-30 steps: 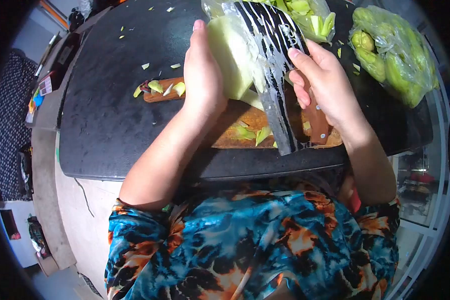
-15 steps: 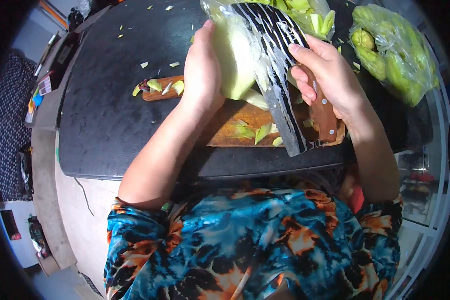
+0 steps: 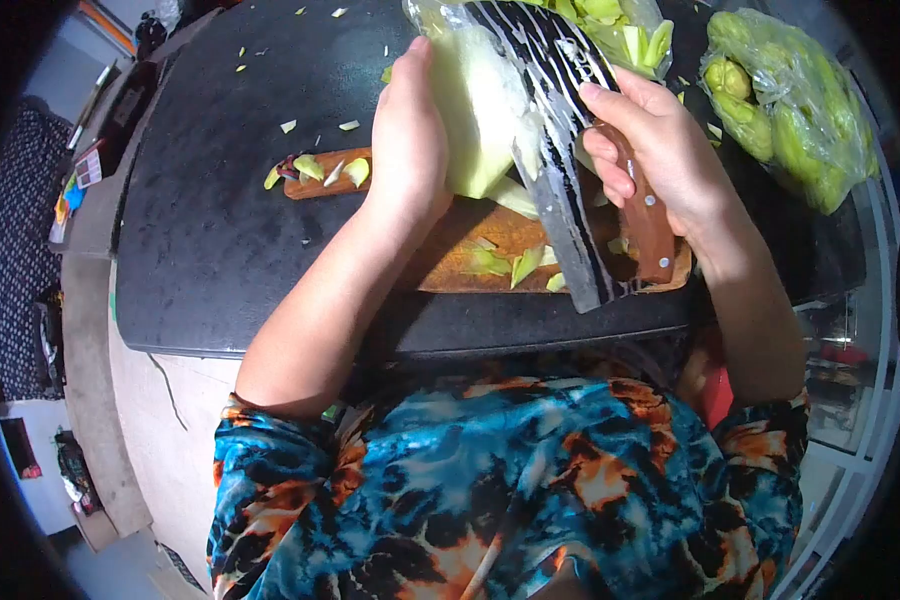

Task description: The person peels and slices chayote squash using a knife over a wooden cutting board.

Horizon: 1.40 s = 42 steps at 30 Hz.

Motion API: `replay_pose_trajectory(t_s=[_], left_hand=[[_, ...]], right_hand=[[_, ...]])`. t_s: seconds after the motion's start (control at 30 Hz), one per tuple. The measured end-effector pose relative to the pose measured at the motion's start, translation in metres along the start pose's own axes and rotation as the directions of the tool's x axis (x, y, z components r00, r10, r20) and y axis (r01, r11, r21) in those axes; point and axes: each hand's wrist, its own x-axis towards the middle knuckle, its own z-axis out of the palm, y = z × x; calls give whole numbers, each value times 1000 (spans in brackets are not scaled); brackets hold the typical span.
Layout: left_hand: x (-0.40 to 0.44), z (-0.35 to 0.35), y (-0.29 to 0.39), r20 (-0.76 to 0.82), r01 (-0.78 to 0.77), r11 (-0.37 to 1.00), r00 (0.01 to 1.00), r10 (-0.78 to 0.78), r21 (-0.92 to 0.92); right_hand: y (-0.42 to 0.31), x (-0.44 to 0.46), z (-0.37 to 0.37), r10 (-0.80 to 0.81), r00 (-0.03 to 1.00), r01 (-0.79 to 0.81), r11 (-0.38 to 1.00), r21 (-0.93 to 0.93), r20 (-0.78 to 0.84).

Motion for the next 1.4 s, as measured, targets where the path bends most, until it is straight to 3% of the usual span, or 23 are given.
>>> replay_pose_trajectory(t_s=[0.27, 0.47, 0.63, 0.97, 1.07, 1.27, 1.4], left_hand=[[0, -2, -8, -76, -110, 993, 991, 106, -53], [1, 2, 3, -75, -30, 998, 997, 26, -56], [-1, -1, 0, 22, -10, 1000, 1000, 10, 14], [-3, 2, -8, -49, -55, 998, 997, 53, -33], [-6, 3, -7, -72, -39, 998, 997, 42, 44], [-2, -2, 0, 72, 54, 995, 996, -60, 88], [-2, -1, -5, 3, 14, 996, 1000, -14, 93]], right_hand=[[17, -2, 23, -64, 992, 73, 994, 80, -109], [7, 4, 6, -80, 993, 72, 993, -96, -83], [-5, 2, -1, -95, 995, 87, 971, -223, -24], [5, 5, 4, -64, 997, 59, 992, -114, -42], [11, 6, 4, -42, 997, 34, 995, -98, -72], [8, 5, 1, -15, 998, 9, 996, -87, -63], [16, 5, 2, -27, 997, 23, 998, -51, -70]])
